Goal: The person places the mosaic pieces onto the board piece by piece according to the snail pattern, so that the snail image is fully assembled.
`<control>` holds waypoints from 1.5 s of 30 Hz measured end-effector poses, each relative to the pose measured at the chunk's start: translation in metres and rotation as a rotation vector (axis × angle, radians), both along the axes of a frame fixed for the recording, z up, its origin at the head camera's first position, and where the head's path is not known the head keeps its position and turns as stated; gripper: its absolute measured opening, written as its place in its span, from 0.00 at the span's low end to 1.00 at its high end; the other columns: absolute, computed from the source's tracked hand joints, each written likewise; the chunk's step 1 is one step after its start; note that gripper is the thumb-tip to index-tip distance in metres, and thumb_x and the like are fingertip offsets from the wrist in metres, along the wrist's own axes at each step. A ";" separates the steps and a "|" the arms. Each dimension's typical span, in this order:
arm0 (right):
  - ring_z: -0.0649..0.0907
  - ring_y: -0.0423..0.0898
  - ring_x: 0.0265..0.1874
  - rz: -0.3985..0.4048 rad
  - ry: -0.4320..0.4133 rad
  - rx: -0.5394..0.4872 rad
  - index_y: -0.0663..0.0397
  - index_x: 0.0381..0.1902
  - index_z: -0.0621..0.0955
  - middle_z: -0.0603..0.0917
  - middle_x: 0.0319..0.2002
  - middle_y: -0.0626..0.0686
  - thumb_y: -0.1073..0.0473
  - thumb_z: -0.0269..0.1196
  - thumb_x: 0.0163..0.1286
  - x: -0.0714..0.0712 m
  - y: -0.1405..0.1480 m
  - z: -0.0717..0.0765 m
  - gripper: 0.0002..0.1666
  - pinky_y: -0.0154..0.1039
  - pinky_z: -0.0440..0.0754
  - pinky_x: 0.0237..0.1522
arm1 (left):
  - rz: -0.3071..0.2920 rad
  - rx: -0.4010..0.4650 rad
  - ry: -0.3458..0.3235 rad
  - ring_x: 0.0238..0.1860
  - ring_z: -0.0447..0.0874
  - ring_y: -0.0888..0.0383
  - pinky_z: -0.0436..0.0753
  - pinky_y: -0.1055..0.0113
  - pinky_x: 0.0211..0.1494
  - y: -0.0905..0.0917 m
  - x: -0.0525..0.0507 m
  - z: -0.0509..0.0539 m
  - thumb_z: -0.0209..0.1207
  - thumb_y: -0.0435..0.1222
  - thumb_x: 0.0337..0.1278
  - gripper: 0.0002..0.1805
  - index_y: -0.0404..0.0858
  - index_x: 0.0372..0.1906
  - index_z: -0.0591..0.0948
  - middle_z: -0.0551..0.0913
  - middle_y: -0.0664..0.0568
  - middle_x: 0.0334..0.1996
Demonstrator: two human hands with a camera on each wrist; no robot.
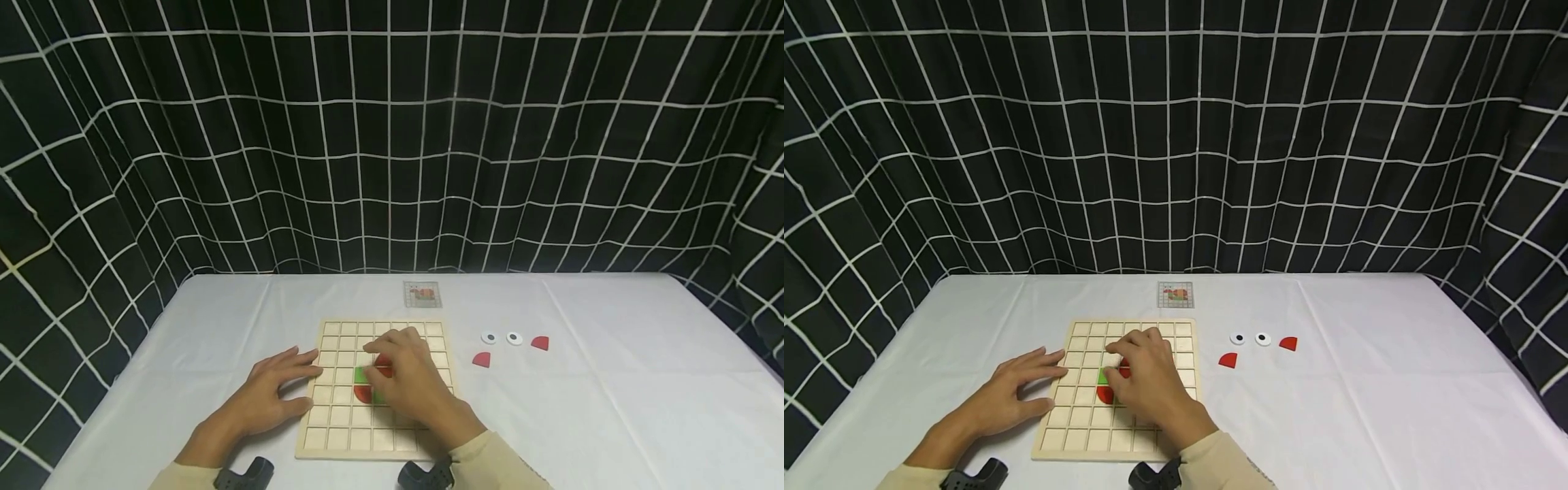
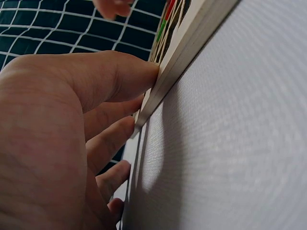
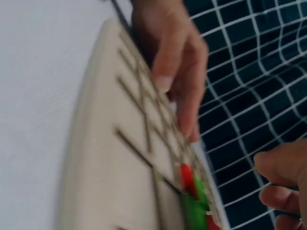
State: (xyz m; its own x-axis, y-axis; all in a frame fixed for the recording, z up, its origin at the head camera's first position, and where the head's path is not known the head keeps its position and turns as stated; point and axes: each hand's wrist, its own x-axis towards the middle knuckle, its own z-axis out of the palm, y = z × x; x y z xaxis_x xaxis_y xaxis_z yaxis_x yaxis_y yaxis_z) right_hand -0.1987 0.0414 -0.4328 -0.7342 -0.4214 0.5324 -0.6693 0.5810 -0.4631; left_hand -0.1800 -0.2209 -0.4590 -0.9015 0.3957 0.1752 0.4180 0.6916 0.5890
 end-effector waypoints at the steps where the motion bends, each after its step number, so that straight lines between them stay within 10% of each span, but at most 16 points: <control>1: 0.72 0.45 0.39 -0.003 -0.002 -0.006 0.55 0.41 0.86 0.83 0.39 0.46 0.60 0.70 0.55 0.000 0.002 0.004 0.14 0.46 0.70 0.43 | -0.006 0.003 0.008 0.70 0.58 0.43 0.51 0.42 0.69 0.000 0.000 0.000 0.66 0.42 0.50 0.23 0.45 0.56 0.82 0.72 0.52 0.65; 21: 0.73 0.50 0.46 -0.077 0.147 -0.039 0.56 0.48 0.84 0.81 0.45 0.51 0.63 0.73 0.54 -0.001 0.067 0.067 0.21 0.48 0.73 0.45 | -0.011 0.025 0.020 0.69 0.59 0.43 0.52 0.41 0.68 0.000 -0.003 -0.001 0.66 0.41 0.50 0.23 0.44 0.55 0.83 0.73 0.51 0.64; 45: 0.73 0.55 0.45 -0.252 0.175 -0.078 0.58 0.46 0.84 0.83 0.43 0.55 0.67 0.71 0.52 -0.016 0.160 0.055 0.20 0.52 0.68 0.39 | -0.010 0.024 0.034 0.69 0.60 0.42 0.52 0.40 0.68 -0.001 -0.003 -0.002 0.65 0.41 0.49 0.23 0.44 0.54 0.83 0.73 0.51 0.64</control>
State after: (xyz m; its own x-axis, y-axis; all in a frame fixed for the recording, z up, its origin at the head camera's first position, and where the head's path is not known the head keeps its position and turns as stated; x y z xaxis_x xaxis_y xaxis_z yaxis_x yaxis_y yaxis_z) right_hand -0.2144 0.2015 -0.3781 -0.7050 -0.1905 0.6832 -0.5819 0.7060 -0.4037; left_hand -0.1832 -0.2221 -0.4609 -0.8910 0.3998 0.2150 0.4447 0.6734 0.5905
